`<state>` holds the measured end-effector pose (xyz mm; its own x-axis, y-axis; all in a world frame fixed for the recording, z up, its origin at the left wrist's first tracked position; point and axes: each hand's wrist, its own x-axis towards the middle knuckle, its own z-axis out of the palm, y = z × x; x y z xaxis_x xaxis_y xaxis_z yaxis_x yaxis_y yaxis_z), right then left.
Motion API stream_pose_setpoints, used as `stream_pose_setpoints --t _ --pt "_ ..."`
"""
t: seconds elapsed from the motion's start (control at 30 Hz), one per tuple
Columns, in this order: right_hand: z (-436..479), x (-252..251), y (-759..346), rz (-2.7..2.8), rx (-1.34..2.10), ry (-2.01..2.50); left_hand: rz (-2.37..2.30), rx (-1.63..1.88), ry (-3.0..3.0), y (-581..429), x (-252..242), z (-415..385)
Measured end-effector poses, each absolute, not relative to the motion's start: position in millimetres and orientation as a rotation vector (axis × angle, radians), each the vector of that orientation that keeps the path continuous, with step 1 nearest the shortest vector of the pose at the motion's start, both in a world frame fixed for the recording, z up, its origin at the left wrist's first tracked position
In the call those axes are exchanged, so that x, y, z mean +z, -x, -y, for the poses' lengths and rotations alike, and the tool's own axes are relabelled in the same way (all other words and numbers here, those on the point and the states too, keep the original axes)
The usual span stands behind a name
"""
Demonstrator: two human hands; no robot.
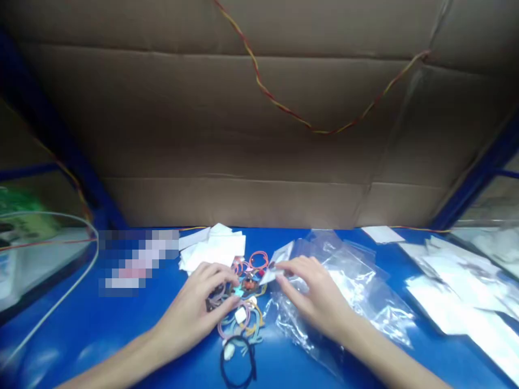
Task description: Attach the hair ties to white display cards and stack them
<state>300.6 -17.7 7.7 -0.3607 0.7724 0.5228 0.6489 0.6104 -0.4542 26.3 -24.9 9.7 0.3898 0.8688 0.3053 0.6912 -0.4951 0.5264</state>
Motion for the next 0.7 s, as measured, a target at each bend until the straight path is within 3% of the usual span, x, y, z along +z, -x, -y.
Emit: stream_pose_setpoints --t 0.23,0.7 --pt "7.7 6.0 -302.9 2.034 0.162 1.163 -1.347 0.821 -2.343 -26.7 7.1 24.7" --pt "10.4 4.0 -298.1 2.292 -0.351 1.357 -1.358 0.808 -2.363 -25.9 4.9 22.9"
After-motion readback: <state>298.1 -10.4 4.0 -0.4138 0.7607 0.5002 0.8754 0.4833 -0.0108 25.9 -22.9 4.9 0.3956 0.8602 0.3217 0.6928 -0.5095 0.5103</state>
